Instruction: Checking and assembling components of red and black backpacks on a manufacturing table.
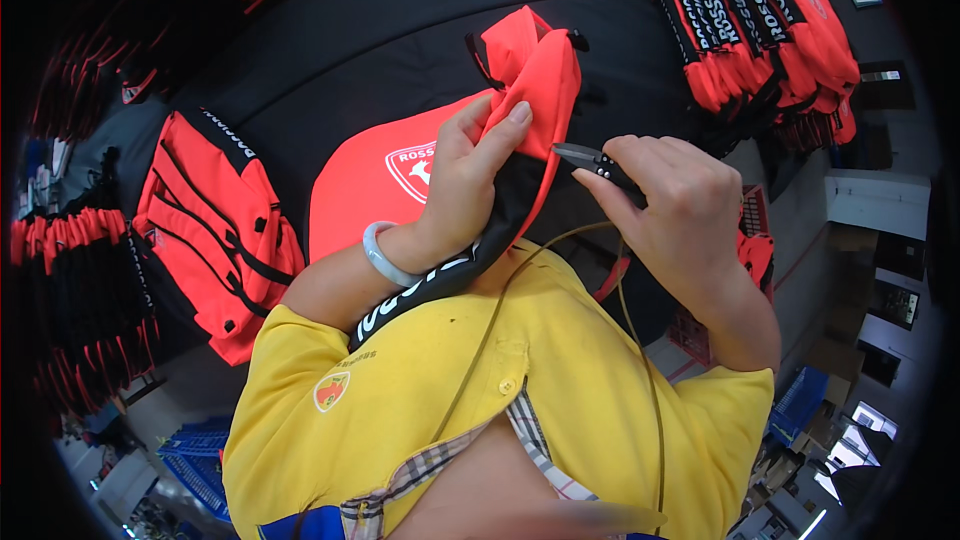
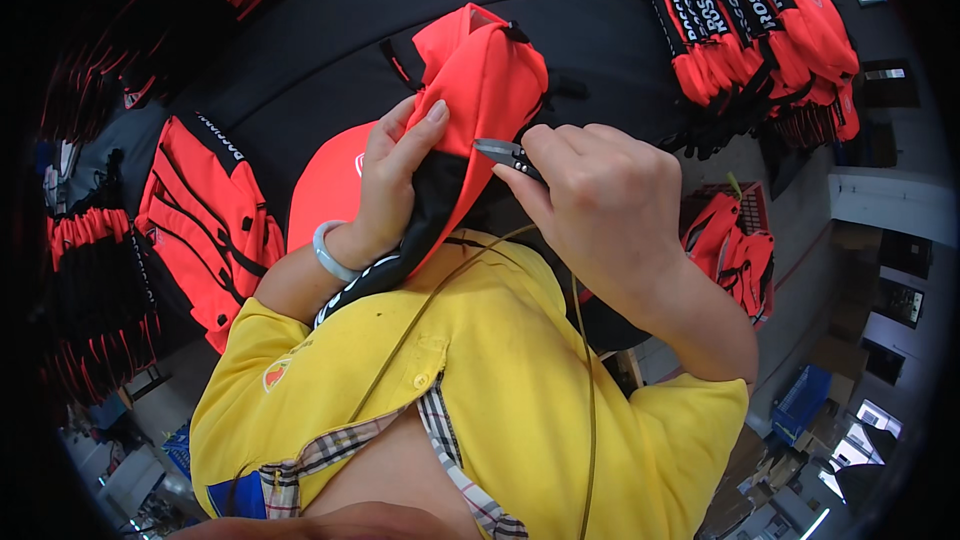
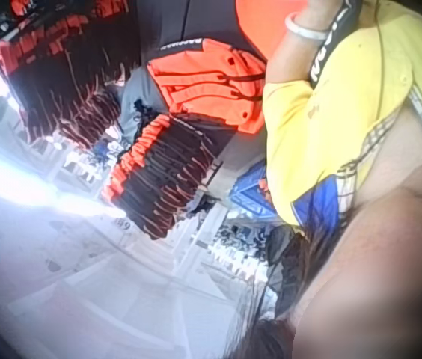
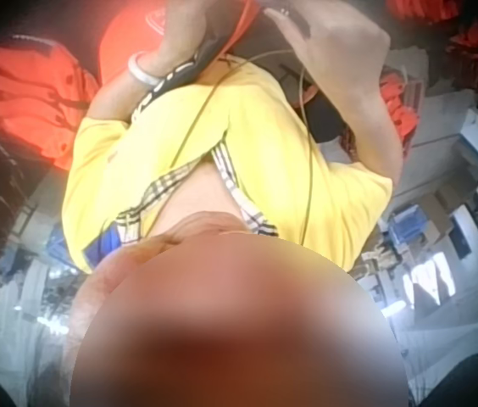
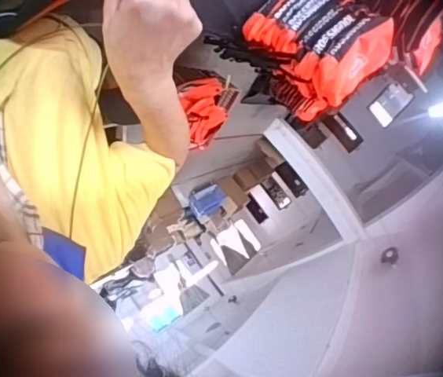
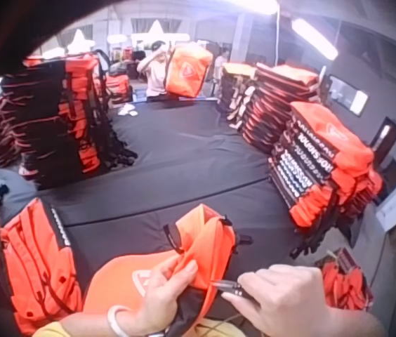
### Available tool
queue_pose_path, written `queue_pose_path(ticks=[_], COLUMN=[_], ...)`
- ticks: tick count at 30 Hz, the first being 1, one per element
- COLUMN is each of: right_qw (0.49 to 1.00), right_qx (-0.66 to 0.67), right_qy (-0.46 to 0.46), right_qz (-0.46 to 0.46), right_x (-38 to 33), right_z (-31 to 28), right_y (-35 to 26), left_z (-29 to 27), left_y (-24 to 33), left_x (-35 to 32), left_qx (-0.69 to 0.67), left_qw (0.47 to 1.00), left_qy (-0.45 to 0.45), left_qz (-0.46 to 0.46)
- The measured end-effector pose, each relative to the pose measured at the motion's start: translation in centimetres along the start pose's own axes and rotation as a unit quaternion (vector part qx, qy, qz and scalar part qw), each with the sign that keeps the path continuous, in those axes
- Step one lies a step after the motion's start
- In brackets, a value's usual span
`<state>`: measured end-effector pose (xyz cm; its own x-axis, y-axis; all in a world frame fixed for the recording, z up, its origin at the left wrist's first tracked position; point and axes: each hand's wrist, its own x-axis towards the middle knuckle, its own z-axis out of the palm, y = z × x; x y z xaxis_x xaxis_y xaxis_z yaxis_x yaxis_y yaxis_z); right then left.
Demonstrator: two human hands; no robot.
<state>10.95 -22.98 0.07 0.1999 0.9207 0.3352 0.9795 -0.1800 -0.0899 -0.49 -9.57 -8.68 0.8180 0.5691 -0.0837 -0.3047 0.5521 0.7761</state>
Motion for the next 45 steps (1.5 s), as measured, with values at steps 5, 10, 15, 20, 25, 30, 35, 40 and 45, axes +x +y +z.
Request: queue_pose_path(ticks=[5,10,15,20,25,30,35,40,45], right_qw=[1.000,0.999,1.000,1.000,1.000,0.998,0.996,0.991,0.990], right_qx=[-0.020,-0.036,-0.026,-0.011,-0.010,-0.040,-0.071,-0.107,-0.120], right_qy=[-0.020,-0.018,0.005,-0.001,-0.013,-0.038,-0.061,-0.072,-0.071], right_qz=[0.007,-0.004,0.007,0.006,0.004,0.009,-0.003,-0.024,-0.034], right_x=[0.3,0.4,0.0,-0.2,-0.2,0.0,0.4,0.7,0.6], right_z=[-0.4,-0.3,-0.4,-0.3,-0.3,-0.9,-1.4,-1.4,-1.1], right_y=[-0.5,-0.7,-0.6,-0.5,-0.6,-1.0,-1.5,-2.0,-2.2], left_z=[0.2,0.5,0.0,0.1,0.2,0.0,-0.1,0.0,-0.1], left_y=[0.1,0.4,0.0,-0.1,-0.1,-0.3,-0.6,-0.8,-0.7], left_x=[-0.1,-0.2,-0.3,-0.3,-0.4,-0.4,-0.5,-0.6,-0.7], left_qx=[-0.004,-0.014,0.015,0.012,0.001,0.020,0.024,0.008,0.012], left_qw=[1.000,1.000,1.000,1.000,1.000,1.000,0.999,1.000,0.999], left_qy=[0.004,0.015,0.013,0.013,0.012,0.007,0.004,0.013,0.018], left_qz=[0.006,0.002,0.012,0.011,0.010,0.014,0.023,0.027,0.028])
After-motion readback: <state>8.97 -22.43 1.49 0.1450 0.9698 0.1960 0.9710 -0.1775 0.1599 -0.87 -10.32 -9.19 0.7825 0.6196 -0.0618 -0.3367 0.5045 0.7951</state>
